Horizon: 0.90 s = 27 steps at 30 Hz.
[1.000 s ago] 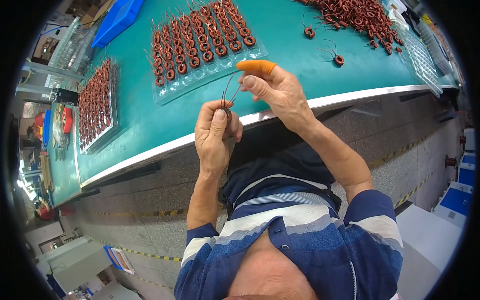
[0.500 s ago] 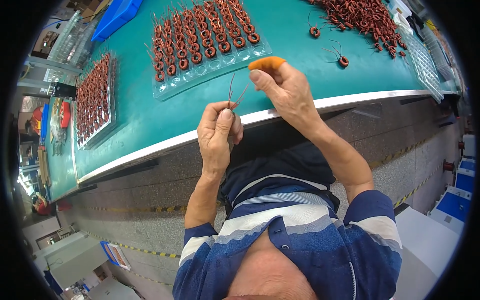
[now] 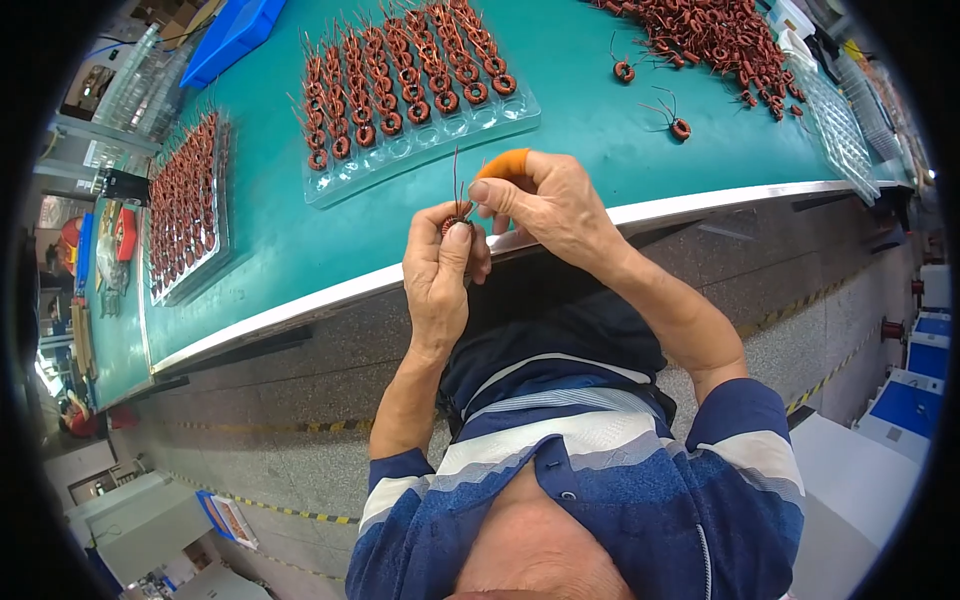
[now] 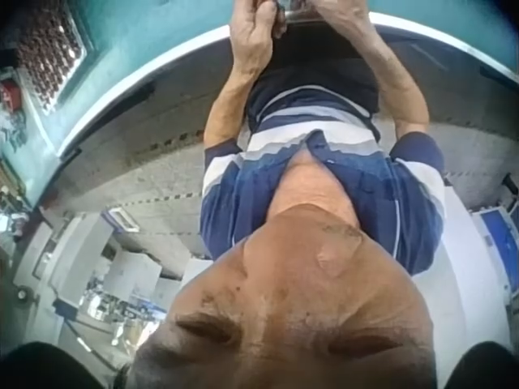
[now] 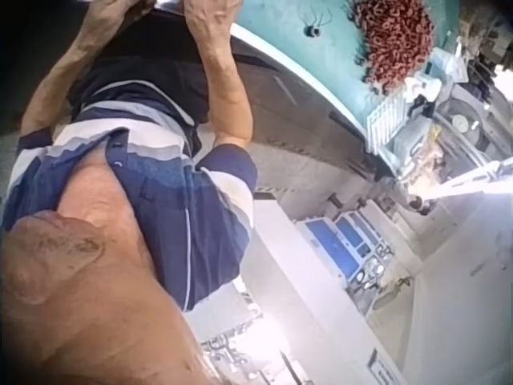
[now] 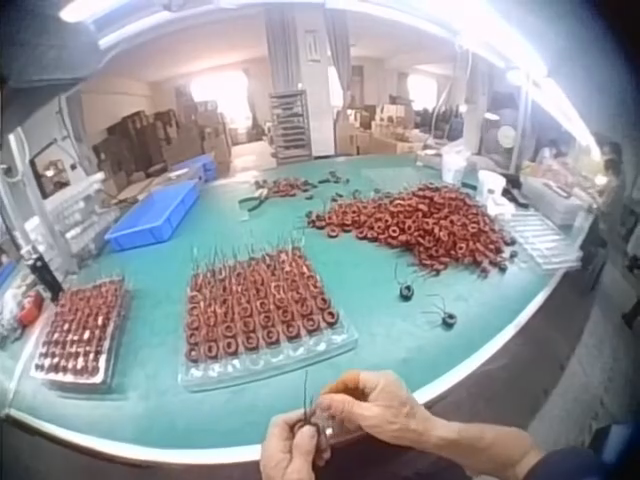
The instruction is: The worker is using a small hand tool to scrape the ends of wires on copper induction coils at a manufacturing workbench.
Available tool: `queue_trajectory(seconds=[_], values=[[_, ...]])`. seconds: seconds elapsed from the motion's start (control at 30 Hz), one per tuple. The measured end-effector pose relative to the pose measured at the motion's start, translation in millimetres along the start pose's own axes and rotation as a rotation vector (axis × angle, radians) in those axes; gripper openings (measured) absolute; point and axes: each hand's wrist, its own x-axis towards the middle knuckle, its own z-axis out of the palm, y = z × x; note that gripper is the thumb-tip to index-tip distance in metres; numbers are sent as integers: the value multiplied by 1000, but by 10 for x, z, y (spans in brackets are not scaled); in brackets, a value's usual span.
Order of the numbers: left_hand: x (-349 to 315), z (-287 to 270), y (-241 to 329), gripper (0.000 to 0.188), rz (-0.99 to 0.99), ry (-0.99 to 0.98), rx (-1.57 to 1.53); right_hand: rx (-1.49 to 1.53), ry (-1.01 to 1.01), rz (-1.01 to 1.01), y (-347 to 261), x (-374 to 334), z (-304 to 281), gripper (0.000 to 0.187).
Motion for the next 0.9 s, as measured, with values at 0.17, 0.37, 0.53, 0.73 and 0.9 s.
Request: queue_trajectory(seconds=[0.17,0.37,0.53,0.73,0.9], values=[[89,14,39,27,24,-45,157,-138,87,-219,-42,24,17,20],[186,-109,10,33,107,95,196,-495,246,-462,-261,688,-564,20],[176,-137,-27,26,60,73,235,-723,73,-501,-93,1061,-798,19],[164,-145,-6,23,31,69,228,-760,166,-563,-119,977,-955,31],[110,-186,-44,21,15,79,145,-1454,374,-487,-253,337,-1623,41]])
